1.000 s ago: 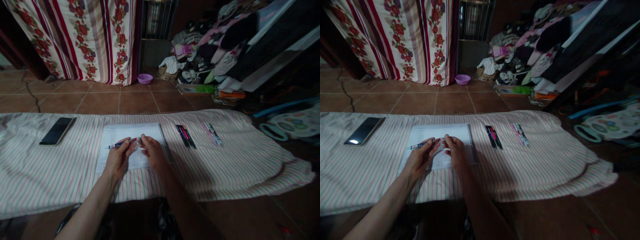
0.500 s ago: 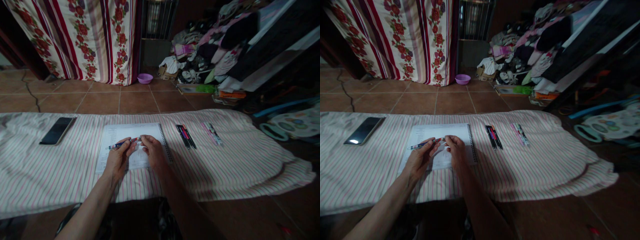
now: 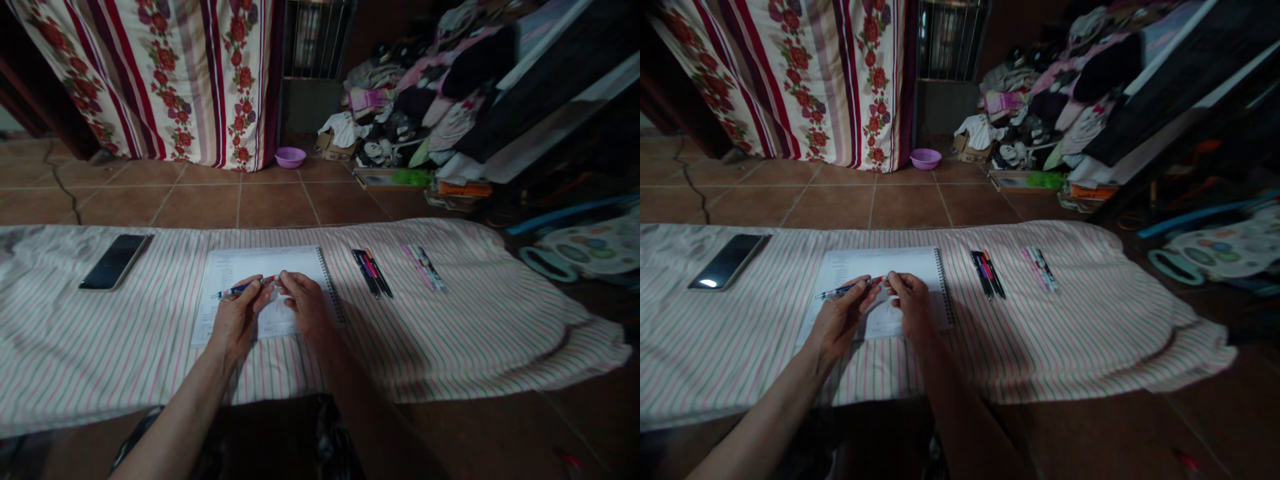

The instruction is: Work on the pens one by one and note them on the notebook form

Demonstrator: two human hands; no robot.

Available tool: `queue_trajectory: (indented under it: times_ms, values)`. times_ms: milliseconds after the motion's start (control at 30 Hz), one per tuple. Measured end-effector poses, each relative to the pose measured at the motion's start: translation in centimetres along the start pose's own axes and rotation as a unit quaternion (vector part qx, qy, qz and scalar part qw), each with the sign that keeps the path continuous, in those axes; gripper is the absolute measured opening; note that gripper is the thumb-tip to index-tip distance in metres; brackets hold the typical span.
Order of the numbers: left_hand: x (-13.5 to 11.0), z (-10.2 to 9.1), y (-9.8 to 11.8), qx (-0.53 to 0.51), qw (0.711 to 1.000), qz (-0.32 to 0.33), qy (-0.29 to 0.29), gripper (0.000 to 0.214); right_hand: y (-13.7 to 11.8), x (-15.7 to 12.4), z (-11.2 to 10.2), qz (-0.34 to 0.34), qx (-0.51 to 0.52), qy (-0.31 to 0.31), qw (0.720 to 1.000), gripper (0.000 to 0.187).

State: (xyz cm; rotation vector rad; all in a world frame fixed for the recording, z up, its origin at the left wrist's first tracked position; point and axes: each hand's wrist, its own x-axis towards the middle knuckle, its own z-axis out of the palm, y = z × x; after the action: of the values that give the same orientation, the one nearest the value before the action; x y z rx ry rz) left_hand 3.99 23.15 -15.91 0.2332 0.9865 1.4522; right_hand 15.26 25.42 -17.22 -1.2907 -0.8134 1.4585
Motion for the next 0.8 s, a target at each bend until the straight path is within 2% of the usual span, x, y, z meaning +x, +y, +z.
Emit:
queue_trajectory:
  times_ms: [167, 500, 633, 800]
  values:
    - [0.02, 0.03, -0.11, -0.005, 1.0, 0.007, 0.008, 0.012, -0.1, -0.02, 0.13, 0.011, 0.02, 0.004, 1.0, 0.025]
    - [0.04, 0.28, -0.04, -0.018, 1.0, 0.007, 0.01, 0.012, -0.14, 0.09, -0.02, 0.044, 0.117, -0.036, 0.991, 0.033]
    - [0.09, 0.24, -0.19, -0.013, 1.0, 0.007, 0.002, 0.012, -0.29, 0.03, -0.09, 0.047, 0.098, -0.05, 0.993, 0.031]
    - [0.02, 0.09, -0.54, 0.012, 1.0, 0.011, -0.008, 0.012, -0.08, 0.0, -0.46, 0.018, 0.066, -0.033, 0.997, 0.027]
